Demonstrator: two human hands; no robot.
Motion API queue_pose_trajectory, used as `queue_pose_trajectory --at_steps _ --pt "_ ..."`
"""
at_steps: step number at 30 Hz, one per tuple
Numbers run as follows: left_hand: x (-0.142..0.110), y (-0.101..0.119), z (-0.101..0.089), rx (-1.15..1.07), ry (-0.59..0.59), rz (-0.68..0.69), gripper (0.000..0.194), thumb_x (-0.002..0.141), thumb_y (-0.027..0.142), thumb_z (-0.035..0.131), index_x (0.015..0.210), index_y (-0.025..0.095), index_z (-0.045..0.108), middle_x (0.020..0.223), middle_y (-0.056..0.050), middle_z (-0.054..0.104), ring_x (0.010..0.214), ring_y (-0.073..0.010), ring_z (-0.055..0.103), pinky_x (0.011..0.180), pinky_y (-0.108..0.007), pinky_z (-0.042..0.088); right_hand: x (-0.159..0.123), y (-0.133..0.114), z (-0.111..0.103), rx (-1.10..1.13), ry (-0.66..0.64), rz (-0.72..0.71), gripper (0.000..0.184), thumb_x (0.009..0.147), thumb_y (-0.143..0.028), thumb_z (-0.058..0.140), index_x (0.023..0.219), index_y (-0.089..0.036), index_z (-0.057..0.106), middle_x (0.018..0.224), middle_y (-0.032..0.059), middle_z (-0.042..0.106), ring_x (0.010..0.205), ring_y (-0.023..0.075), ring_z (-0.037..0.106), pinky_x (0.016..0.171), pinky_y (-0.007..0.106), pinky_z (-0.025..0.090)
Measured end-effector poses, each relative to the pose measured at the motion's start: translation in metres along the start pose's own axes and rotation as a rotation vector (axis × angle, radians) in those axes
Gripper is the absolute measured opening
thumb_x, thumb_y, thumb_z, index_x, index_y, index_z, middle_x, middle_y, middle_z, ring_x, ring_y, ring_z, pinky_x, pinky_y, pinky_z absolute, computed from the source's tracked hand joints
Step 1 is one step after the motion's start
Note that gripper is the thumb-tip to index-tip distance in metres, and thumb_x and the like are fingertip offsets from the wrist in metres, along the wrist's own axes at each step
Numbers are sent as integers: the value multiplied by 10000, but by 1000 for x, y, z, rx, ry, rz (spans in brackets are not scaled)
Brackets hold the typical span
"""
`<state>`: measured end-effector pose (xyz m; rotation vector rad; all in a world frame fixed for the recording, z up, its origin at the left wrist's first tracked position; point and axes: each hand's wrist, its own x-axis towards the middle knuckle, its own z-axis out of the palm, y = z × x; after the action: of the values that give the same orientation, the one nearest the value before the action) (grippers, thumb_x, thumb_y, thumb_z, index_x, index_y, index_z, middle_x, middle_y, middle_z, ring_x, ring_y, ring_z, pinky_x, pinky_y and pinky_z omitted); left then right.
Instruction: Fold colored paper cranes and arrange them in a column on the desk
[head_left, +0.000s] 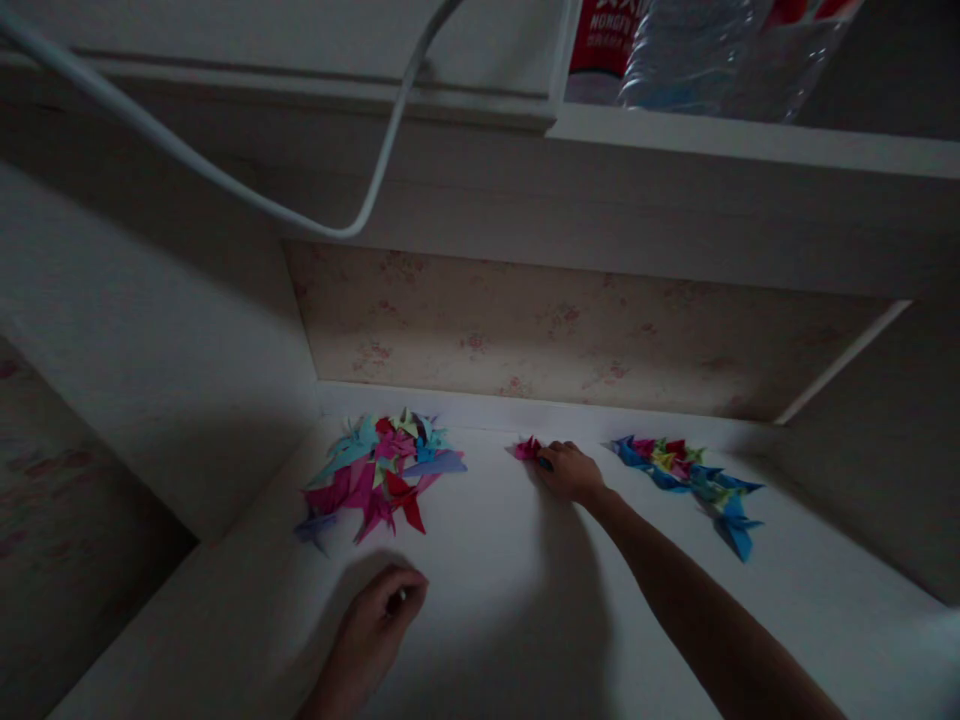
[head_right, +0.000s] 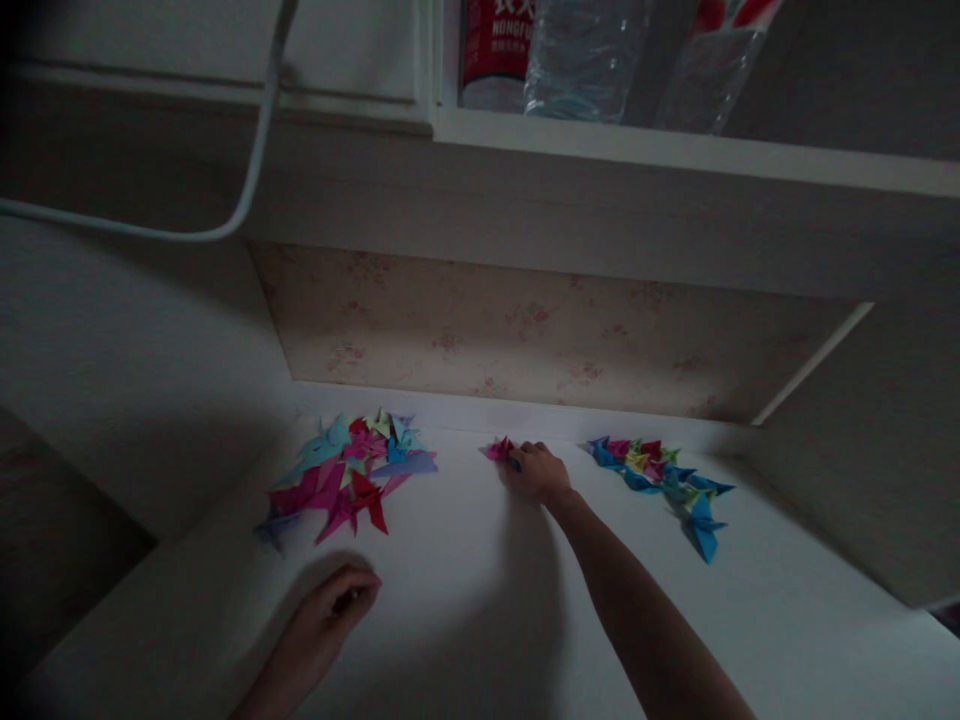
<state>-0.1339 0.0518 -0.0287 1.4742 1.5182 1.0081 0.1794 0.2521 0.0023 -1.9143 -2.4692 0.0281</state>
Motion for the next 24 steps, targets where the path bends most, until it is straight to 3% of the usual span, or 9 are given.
queue_pose_trajectory --at_steps 8,13,16,19,21,24 --pt "-1 -1 -1 -16 -10 38 246 825 398 537 787 205 684 801 -31 669 723 -185 602 681 -259 459 -12 -72 -28 -31 -90 -219 249 798 -374 571 970 -276 722 1014 51 707 945 243 634 734 305 477" --pt "-3 -3 -2 -20 -4 45 229 811 388 557 804 201 689 839 -40 677 763 -195 615 707 -277 467 -2 -129 -57 10 -143 -348 183 724 -351 664 848 -239 741 877 57 719 841 247 657 705 309 487" --pt "-3 -3 -3 -18 -5 56 211 801 376 567 793 202 687 835 -37 683 763 -194 621 717 -277 473 13 -162 -82 76 -39 -410 303 865 -401 532 1056 -223 686 1099 81 662 1014 251 606 819 335 472" --pt "-2 -4 -4 -5 -4 63 207 797 373 576 794 199 688 839 -42 687 768 -198 625 718 -278 477 20 -187 -106 132 121 -503 421 926 -410 467 1323 -270 483 1402 59 443 1214 241 472 909 346 442" --pt "-3 -5 -3 2 -7 65 218 803 381 574 795 196 690 839 -43 689 777 -200 628 721 -276 479 18 -196 -116 149 222 -560 453 927 -403 483 1360 -288 418 1445 46 378 1232 243 450 903 358 453" --pt "-4 -7 -2 8 -18 61 240 808 403 572 803 195 691 837 -40 691 789 -199 633 726 -268 486 5 -192 -117 157 290 -565 443 924 -433 492 1340 -294 425 1376 46 463 1190 238 483 879 354 471"
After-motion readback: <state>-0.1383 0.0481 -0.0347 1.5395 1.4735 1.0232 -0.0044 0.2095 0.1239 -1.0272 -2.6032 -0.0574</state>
